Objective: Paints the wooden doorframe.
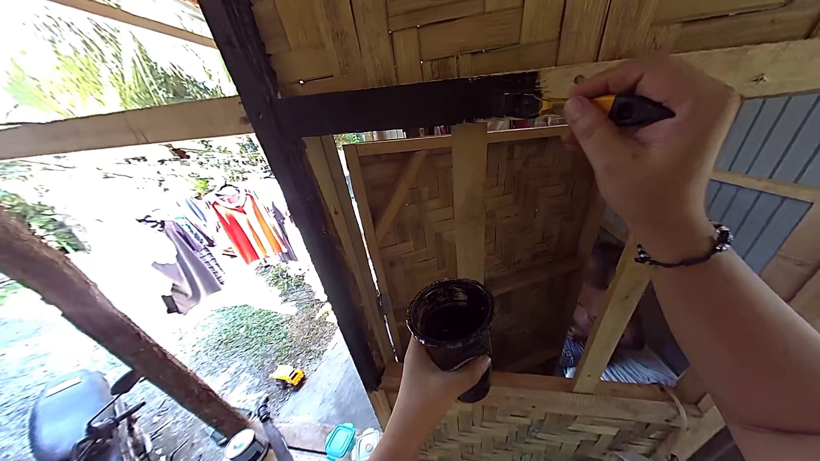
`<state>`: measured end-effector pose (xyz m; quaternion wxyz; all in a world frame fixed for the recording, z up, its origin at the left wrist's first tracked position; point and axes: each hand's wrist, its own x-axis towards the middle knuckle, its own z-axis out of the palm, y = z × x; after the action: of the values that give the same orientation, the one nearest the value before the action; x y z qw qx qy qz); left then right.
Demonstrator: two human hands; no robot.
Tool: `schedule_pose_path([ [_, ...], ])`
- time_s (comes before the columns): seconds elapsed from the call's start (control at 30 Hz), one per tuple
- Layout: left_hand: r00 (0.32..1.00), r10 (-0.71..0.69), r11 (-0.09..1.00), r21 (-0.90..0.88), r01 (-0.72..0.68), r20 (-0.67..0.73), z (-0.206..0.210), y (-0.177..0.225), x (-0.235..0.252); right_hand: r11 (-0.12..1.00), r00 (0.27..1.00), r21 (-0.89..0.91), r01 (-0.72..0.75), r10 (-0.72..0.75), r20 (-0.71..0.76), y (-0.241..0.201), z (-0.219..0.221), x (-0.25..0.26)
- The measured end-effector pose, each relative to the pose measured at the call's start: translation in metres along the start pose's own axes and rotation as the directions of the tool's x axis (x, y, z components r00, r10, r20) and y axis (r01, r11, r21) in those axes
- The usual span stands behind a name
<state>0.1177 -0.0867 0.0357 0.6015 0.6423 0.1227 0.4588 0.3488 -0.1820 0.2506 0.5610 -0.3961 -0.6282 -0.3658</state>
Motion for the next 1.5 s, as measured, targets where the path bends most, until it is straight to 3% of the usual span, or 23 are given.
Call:
schedule_pose_path([
  [0.2, 0.999, -0.029, 0.999, 0.014, 0.03, -0.023, -0.005, -0.002, -0.013, 0.979, 0.993, -0.173, -0.109, 0.1, -0.06, -0.01, -0.04, -0.024],
  [0.3, 1.0, -0.015, 1.0, 0.003, 0.016, -0.014, -0.007, -0.004, -0.016, 0.995, 0.996, -0.093, 0.028, -0.035, -0.081, -0.018, -0.028, -0.019],
  [0.47, 0.999, -0.014, 1.0, 0.023, 0.015, -0.029, -0.006, -0.004, -0.023, 0.971, 0.971, -0.042, 0.235, -0.233, 0.049, -0.013, 0.011, -0.001],
  [0.63, 0.999, -0.014, 0.999, 0.044, 0.016, -0.046, -0.011, -0.004, -0.028, 0.957, 0.959, -0.146, 0.25, -0.224, 0.173, -0.001, -0.007, -0.004],
  [0.73, 0.998, -0.027, 0.999, 0.044, 0.029, -0.059, -0.013, -0.004, -0.029, 0.941, 0.952, -0.188, 0.282, -0.251, 0.172, -0.009, -0.017, -0.007],
  [0.9, 0.998, -0.038, 0.999, 0.034, 0.04, -0.056, -0.011, -0.005, -0.029, 0.922, 0.913, -0.117, 0.369, -0.337, 0.229, -0.013, 0.005, -0.001],
  [1.13, 0.998, -0.027, 0.999, 0.035, 0.029, -0.052, -0.016, -0.008, -0.031, 0.889, 0.918, -0.276, 0.366, -0.296, 0.265, -0.02, -0.017, -0.013],
  [1.3, 0.997, -0.045, 0.998, 0.044, 0.047, -0.056, -0.015, -0.01, -0.029, 0.866, 0.871, -0.191, 0.462, -0.403, 0.282, -0.021, 0.009, -0.017],
  [1.5, 0.997, -0.051, 0.998, 0.031, 0.053, -0.063, -0.018, -0.013, -0.032, 0.869, 0.901, -0.291, 0.4, -0.313, 0.301, -0.008, -0.006, -0.016],
])
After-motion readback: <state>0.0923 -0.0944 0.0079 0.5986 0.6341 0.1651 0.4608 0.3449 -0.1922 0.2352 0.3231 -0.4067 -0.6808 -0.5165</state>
